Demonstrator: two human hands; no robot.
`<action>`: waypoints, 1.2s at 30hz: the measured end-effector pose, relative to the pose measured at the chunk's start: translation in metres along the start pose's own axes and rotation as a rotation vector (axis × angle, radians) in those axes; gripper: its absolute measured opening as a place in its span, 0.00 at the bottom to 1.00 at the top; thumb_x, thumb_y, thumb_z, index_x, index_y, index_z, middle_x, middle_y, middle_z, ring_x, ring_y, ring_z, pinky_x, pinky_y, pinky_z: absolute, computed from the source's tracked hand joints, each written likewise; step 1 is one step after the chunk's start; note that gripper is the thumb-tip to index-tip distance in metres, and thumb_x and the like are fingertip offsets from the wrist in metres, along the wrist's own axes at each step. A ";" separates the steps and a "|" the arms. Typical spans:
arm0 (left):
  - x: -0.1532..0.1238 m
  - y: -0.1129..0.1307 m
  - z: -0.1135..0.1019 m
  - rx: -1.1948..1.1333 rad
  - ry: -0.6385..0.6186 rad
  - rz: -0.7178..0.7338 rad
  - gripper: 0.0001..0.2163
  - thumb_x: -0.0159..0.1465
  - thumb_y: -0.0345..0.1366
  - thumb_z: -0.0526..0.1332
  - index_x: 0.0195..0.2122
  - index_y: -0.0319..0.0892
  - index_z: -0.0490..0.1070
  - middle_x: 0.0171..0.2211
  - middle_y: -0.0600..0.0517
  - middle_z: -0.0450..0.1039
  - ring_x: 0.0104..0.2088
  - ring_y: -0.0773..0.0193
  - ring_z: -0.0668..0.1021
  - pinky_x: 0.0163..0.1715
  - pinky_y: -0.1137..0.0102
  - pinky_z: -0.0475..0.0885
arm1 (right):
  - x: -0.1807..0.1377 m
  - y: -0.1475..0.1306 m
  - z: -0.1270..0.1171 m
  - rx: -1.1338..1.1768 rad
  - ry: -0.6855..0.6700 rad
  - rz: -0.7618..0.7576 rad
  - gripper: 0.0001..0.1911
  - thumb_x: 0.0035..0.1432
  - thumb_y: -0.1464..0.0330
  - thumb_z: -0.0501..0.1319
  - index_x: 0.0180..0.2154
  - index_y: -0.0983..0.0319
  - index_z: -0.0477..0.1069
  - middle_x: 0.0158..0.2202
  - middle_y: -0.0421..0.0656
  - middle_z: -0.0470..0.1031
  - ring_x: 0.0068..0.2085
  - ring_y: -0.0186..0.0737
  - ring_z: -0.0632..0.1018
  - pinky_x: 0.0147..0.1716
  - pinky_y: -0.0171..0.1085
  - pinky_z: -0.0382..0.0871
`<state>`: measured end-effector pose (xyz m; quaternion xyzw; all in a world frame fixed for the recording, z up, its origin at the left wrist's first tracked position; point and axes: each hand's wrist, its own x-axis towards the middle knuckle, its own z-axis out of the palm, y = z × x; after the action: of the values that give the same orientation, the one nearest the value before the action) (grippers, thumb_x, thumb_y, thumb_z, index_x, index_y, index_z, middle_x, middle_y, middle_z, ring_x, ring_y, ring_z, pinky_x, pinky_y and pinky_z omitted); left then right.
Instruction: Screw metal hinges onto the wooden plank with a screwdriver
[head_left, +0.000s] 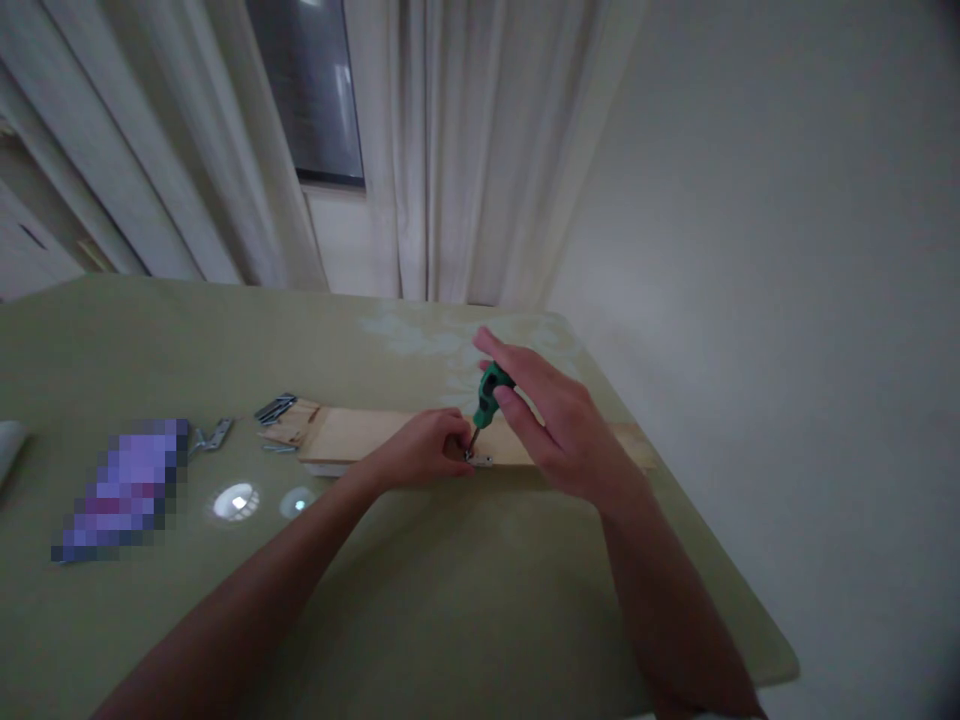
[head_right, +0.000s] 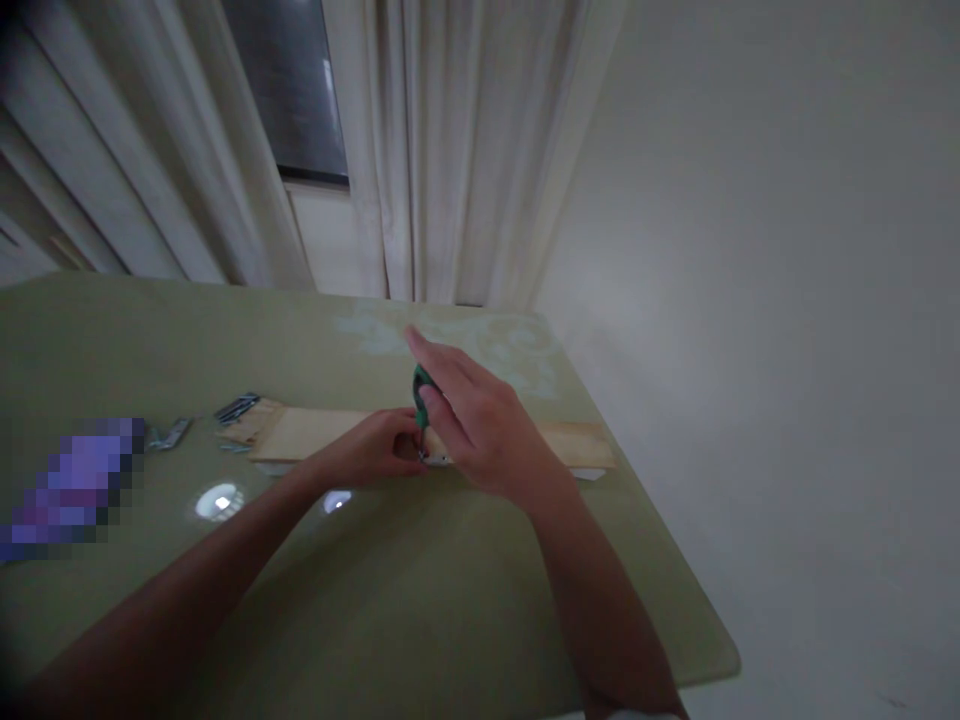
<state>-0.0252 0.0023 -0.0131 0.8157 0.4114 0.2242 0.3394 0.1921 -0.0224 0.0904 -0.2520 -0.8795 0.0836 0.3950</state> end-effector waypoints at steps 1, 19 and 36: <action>0.000 0.000 0.000 -0.003 -0.005 -0.004 0.07 0.57 0.36 0.72 0.34 0.42 0.77 0.34 0.52 0.74 0.33 0.62 0.73 0.33 0.69 0.65 | 0.001 0.003 0.004 0.053 0.033 0.000 0.24 0.77 0.68 0.59 0.71 0.52 0.67 0.60 0.46 0.80 0.59 0.43 0.80 0.60 0.46 0.76; 0.001 -0.006 0.004 0.000 0.012 0.019 0.09 0.60 0.37 0.71 0.32 0.41 0.73 0.29 0.55 0.70 0.29 0.65 0.69 0.30 0.70 0.61 | 0.003 0.002 0.017 0.044 0.130 -0.010 0.21 0.75 0.66 0.62 0.66 0.53 0.74 0.58 0.48 0.79 0.59 0.45 0.79 0.61 0.48 0.75; 0.000 -0.008 0.006 0.011 -0.001 0.017 0.09 0.61 0.39 0.71 0.33 0.40 0.74 0.28 0.55 0.70 0.28 0.66 0.67 0.29 0.70 0.59 | 0.001 0.002 0.025 0.086 0.361 0.012 0.13 0.68 0.65 0.72 0.53 0.52 0.83 0.43 0.42 0.78 0.46 0.40 0.80 0.48 0.41 0.80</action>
<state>-0.0252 0.0035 -0.0231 0.8211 0.4053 0.2246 0.3333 0.1740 -0.0187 0.0740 -0.2511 -0.7883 0.0771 0.5564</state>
